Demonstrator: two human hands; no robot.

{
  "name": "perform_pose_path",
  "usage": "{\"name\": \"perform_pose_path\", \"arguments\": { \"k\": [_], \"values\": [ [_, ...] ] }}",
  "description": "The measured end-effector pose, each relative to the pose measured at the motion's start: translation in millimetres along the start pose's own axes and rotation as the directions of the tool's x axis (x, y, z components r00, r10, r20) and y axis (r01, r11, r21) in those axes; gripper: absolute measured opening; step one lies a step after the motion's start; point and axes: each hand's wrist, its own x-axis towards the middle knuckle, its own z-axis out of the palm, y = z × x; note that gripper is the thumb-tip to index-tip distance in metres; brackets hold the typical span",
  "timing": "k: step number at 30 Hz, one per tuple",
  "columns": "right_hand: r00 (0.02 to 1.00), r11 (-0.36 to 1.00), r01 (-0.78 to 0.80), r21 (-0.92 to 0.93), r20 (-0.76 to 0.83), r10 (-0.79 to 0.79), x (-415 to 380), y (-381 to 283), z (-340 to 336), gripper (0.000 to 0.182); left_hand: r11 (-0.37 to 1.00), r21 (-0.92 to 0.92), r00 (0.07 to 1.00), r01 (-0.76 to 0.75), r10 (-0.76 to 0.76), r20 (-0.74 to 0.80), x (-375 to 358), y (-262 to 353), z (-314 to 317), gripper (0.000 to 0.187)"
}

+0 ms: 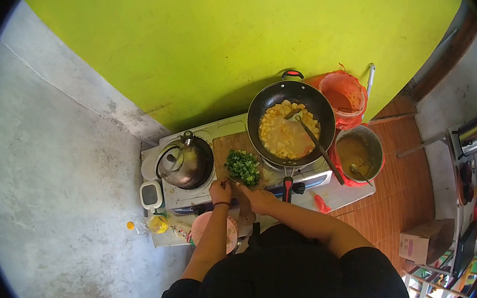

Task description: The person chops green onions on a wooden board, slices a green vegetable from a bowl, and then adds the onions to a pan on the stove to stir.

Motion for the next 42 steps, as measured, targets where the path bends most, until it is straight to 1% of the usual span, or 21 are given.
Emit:
{"name": "perform_pose_path", "arguments": {
  "k": [3, 6, 9, 12, 15, 17, 18, 21, 24, 25, 27, 30, 33, 36, 39, 42],
  "values": [
    [1.0, 1.0, 0.009, 0.018, -0.012, -0.009, 2.9, 3.5, 5.5, 0.076, 1.0, -0.007, 0.999, 0.023, -0.023, 0.025, 0.6, -0.2, -0.8, 0.012],
    [1.0, 1.0, -0.004, -0.026, 0.007, 0.004, 6.3, 3.5, 6.3, 0.079, 0.998, -0.054, 1.0, 0.009, -0.008, 0.02, 1.1, -5.1, 0.6, 0.013],
    [1.0, 0.995, 0.024, -0.1, -0.006, -0.025, 7.6, 1.4, 6.0, 0.082, 1.0, -0.011, 1.0, 0.006, -0.006, 0.018, 1.0, -5.8, 0.9, 0.012],
    [1.0, 0.992, 0.02, -0.128, 0.003, -0.02, 5.9, -1.3, 5.2, 0.083, 0.999, -0.007, 0.999, 0.042, -0.041, 0.007, 0.5, -0.5, -0.1, 0.011],
    [1.0, 0.997, -0.01, -0.075, 0.009, 0.01, 0.1, -6.2, -4.1, 0.081, 0.994, -0.005, 0.993, 0.112, -0.112, 0.032, 3.2, 3.9, -0.3, 0.014],
    [0.999, 1.0, 0.002, 0.014, -0.049, -0.001, 3.1, 8.1, 6.3, 0.078, 0.982, -0.037, 0.981, 0.187, -0.186, 0.049, 5.9, 3.9, 3.2, 0.015],
    [0.997, 0.998, 0.01, 0.057, -0.079, -0.006, 0.5, 5.2, 1.6, 0.076, 0.973, -0.055, 0.973, 0.224, -0.221, 0.058, 7.0, 4.9, 4.5, 0.015],
    [0.998, 0.998, -0.02, 0.052, -0.052, 0.023, -17.5, -4.6, -21.7, 0.072, 0.97, -0.106, 0.976, 0.219, -0.216, 0.036, 10.4, 12.0, 6.2, 0.017],
    [0.996, 0.996, -0.031, -0.083, -0.086, 0.024, -28.6, -6.2, -32.2, 0.075, 0.944, -0.316, 0.989, 0.097, -0.128, -0.078, 5.5, 28.9, 3.1, 0.017],
    [0.992, 0.992, -0.04, -0.116, -0.126, 0.025, -34.0, -9.3, -36.4, 0.074, 0.968, -0.252, 0.996, -0.009, -0.014, -0.091, 2.6, 35.7, -1.7, 0.018],
    [0.979, 0.982, -0.059, -0.181, -0.203, 0.021, -42.1, -15.3, -43.1, 0.072, 0.968, -0.116, 0.972, -0.222, 0.211, -0.1, -4.1, 48.0, -13.5, 0.021],
    [0.965, 0.963, -0.065, -0.263, -0.263, -0.007, -41.5, -11.0, -40.8, 0.071, 0.957, -0.064, 0.958, -0.282, 0.278, -0.066, -13.0, 62.3, -24.8, 0.022],
    [0.957, 0.944, -0.097, -0.316, -0.289, 0.002, -44.0, -13.3, -41.2, 0.067, 0.932, 0.02, 0.914, -0.361, 0.358, -0.189, -14.7, 67.1, -26.8, 0.023],
    [0.947, 0.935, -0.062, -0.35, -0.316, -0.055, -42.2, -3.7, -31.8, 0.074, 0.901, -0.032, 0.902, -0.433, 0.432, -0.032, -17.8, 73.3, -33.5, 0.026],
    [0.939, 0.931, -0.062, -0.359, -0.337, -0.068, -42.7, 2.9, -29.4, 0.069, 0.884, -0.031, 0.884, -0.467, 0.468, 0.016, -15.8, 60.5, -29.5, 0.031],
    [0.94, 0.917, -0.087, -0.39, -0.337, -0.055, -48.3, 5.9, -31.4, 0.064, 0.909, 0.074, 0.911, -0.411, 0.413, -0.016, -13.4, 60.7, -28.9, 0.031]
  ]
}}
